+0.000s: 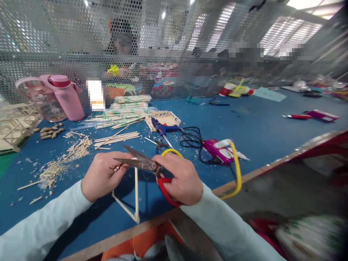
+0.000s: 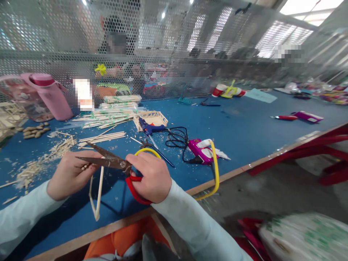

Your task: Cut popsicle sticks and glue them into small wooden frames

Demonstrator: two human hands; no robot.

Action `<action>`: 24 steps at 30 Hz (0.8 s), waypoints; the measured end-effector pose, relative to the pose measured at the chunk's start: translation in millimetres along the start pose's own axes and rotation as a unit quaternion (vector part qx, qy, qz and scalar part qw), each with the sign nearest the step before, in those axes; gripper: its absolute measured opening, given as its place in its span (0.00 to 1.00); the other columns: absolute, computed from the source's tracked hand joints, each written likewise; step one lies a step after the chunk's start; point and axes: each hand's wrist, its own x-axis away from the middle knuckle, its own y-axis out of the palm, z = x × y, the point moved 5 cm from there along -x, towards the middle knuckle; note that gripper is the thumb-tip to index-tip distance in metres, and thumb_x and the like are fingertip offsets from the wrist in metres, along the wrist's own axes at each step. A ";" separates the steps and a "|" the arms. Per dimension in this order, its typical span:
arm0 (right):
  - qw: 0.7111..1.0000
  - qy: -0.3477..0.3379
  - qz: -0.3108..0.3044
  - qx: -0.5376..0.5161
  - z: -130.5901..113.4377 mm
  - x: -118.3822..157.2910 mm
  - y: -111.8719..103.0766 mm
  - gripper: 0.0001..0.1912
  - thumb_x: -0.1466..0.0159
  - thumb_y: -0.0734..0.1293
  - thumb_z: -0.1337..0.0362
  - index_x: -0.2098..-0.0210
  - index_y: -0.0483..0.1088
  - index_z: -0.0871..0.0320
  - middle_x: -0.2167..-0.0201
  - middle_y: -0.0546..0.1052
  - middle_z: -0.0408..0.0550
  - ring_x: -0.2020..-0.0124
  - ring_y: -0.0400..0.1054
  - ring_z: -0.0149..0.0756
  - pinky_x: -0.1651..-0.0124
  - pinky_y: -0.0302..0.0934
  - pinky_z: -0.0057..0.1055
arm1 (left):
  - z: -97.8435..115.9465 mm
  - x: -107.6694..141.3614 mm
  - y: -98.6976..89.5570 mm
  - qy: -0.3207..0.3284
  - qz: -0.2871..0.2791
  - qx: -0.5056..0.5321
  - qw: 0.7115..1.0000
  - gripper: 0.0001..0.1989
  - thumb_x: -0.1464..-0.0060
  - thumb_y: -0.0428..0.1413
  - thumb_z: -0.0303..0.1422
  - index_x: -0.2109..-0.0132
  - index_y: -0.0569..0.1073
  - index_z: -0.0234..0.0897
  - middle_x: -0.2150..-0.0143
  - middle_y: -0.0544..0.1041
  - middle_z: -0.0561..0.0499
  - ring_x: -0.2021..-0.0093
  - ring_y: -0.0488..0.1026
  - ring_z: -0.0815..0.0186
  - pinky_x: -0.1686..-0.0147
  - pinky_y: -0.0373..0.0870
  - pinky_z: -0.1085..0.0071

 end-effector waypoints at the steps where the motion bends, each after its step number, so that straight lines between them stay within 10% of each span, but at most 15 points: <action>1: 1.000 0.000 0.000 -0.001 -0.2 -0.3 -0.6 0.14 0.48 0.59 0.72 0.64 0.69 0.60 0.75 0.71 0.47 0.74 0.63 0.33 0.70 0.59 0.30 | 0.2 -0.2 0.1 0.000 -0.001 0.001 1.000 0.11 0.50 0.50 0.23 0.68 0.77 0.35 0.68 0.80 0.48 0.71 0.76 0.68 0.69 0.71 0.78; 17: 0.992 0.081 -0.039 -0.088 5.5 1.9 5.6 0.18 0.50 0.62 0.72 0.58 0.65 0.59 0.65 0.72 0.49 0.65 0.66 0.35 0.62 0.62 0.31 | 0.9 -1.2 1.1 -0.035 -0.021 -0.015 0.999 0.12 0.45 0.49 0.31 0.66 0.77 0.35 0.71 0.80 0.47 0.73 0.75 0.68 0.73 0.68 0.78; 24: 0.942 0.236 -0.020 -0.239 12.6 6.2 0.3 0.12 0.45 0.63 0.66 0.60 0.64 0.58 0.73 0.68 0.43 0.77 0.60 0.28 0.73 0.58 0.26 | -19.8 0.1 -12.5 -0.195 0.069 -0.039 0.978 0.14 0.46 0.51 0.38 0.65 0.78 0.35 0.74 0.78 0.52 0.75 0.72 0.68 0.77 0.66 0.77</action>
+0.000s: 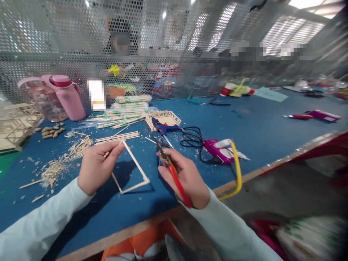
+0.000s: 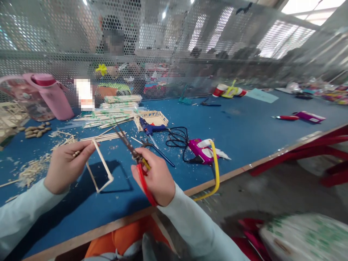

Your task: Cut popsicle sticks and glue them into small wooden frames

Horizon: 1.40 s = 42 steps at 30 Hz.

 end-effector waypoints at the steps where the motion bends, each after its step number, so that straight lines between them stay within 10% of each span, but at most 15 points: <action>1: 0.997 0.038 -0.014 -0.061 1.8 1.2 0.8 0.11 0.43 0.62 0.63 0.60 0.64 0.58 0.76 0.66 0.42 0.79 0.58 0.26 0.76 0.56 0.25 | -3.0 -0.9 -1.3 -0.018 0.011 0.002 1.000 0.14 0.47 0.51 0.38 0.65 0.78 0.35 0.75 0.78 0.53 0.76 0.72 0.68 0.77 0.65 0.77; 7: 0.941 0.112 -0.034 -0.319 -0.9 4.7 16.7 0.21 0.49 0.69 0.60 0.59 0.61 0.57 0.72 0.71 0.44 0.79 0.60 0.25 0.79 0.55 0.24 | -13.1 -0.1 1.0 -0.068 0.026 0.011 0.997 0.14 0.48 0.52 0.38 0.66 0.78 0.33 0.80 0.73 0.54 0.79 0.66 0.71 0.80 0.61 0.78; 19: 0.921 0.103 0.034 -0.375 -5.6 -6.0 23.1 0.17 0.52 0.69 0.66 0.63 0.62 0.57 0.76 0.66 0.38 0.83 0.57 0.21 0.82 0.53 0.20 | -18.6 -4.4 -1.8 -0.102 -0.075 0.176 0.976 0.15 0.50 0.52 0.41 0.74 0.74 0.35 0.86 0.61 0.57 0.83 0.54 0.73 0.84 0.51 0.76; 25: 0.913 0.118 -0.021 -0.391 -2.8 -6.8 27.8 0.17 0.50 0.69 0.65 0.62 0.62 0.55 0.76 0.65 0.37 0.86 0.54 0.19 0.84 0.49 0.20 | -27.2 -2.4 1.5 -0.114 -0.175 0.292 0.933 0.20 0.50 0.52 0.43 0.84 0.65 0.37 0.88 0.58 0.55 0.84 0.53 0.72 0.84 0.49 0.73; 42: 0.922 0.096 -0.281 -0.247 6.0 15.4 13.4 0.38 0.51 0.59 0.34 0.57 0.65 0.61 0.73 0.64 0.46 0.75 0.58 0.28 0.75 0.57 0.27 | -32.8 -1.8 15.9 -0.340 -0.143 0.509 0.778 0.21 0.51 0.53 0.40 0.85 0.55 0.37 0.87 0.48 0.59 0.87 0.45 0.77 0.89 0.45 0.78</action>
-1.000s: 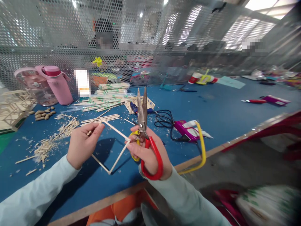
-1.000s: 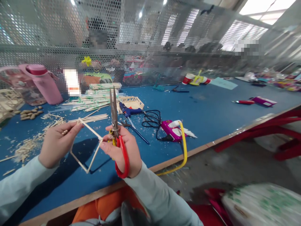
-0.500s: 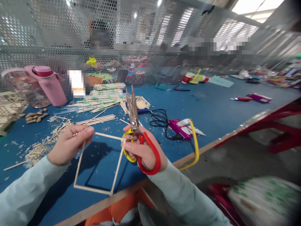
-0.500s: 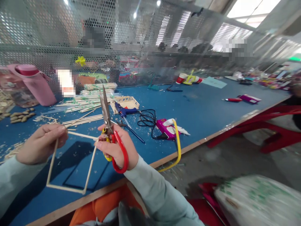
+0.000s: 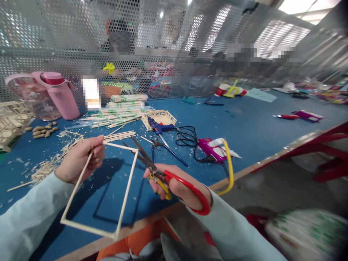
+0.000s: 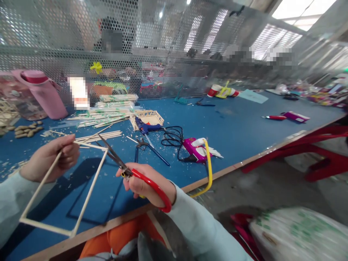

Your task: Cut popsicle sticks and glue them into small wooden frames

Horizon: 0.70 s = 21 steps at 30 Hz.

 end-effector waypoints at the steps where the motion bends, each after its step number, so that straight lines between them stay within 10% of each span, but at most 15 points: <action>1: 1.000 0.001 0.000 0.005 -2.5 1.6 0.0 0.38 0.51 0.58 0.34 0.57 0.65 0.61 0.73 0.64 0.45 0.76 0.57 0.28 0.75 0.57 0.27 | -0.7 0.1 -0.1 -0.008 0.003 0.006 1.000 0.21 0.52 0.53 0.39 0.85 0.56 0.36 0.87 0.48 0.59 0.88 0.46 0.77 0.89 0.45 0.78; 21: 0.996 0.016 -0.004 0.091 -4.5 7.6 -8.6 0.40 0.49 0.54 0.33 0.57 0.64 0.63 0.78 0.59 0.41 0.80 0.49 0.24 0.79 0.48 0.23 | 1.7 3.6 2.0 -0.040 -0.004 -0.021 0.999 0.19 0.53 0.53 0.35 0.86 0.59 0.35 0.88 0.50 0.58 0.89 0.47 0.78 0.89 0.44 0.79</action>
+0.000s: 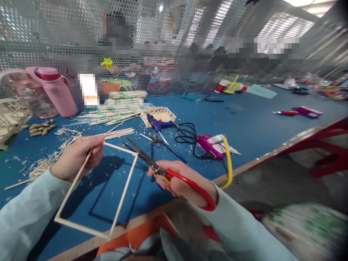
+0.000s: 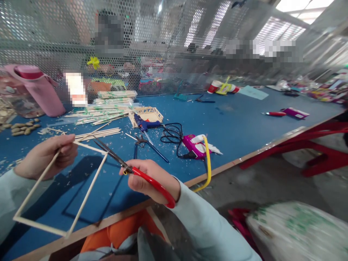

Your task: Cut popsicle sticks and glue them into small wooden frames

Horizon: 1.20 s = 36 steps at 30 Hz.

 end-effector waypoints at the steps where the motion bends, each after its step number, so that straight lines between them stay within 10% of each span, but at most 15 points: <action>1: 1.000 -0.003 -0.003 0.010 -0.6 -0.2 0.0 0.40 0.49 0.54 0.33 0.57 0.64 0.63 0.78 0.59 0.41 0.79 0.49 0.24 0.79 0.48 0.23 | 0.3 0.0 0.1 0.001 0.000 -0.001 1.000 0.19 0.53 0.53 0.35 0.86 0.59 0.35 0.88 0.49 0.58 0.89 0.47 0.77 0.89 0.44 0.79; 36: 0.997 -0.018 -0.017 0.069 -1.9 -3.7 -2.9 0.38 0.48 0.53 0.33 0.61 0.64 0.63 0.79 0.57 0.39 0.79 0.47 0.24 0.78 0.45 0.24 | -0.3 -0.1 1.4 0.024 -0.015 -0.020 0.999 0.19 0.55 0.56 0.37 0.86 0.59 0.36 0.89 0.50 0.58 0.88 0.46 0.77 0.88 0.41 0.77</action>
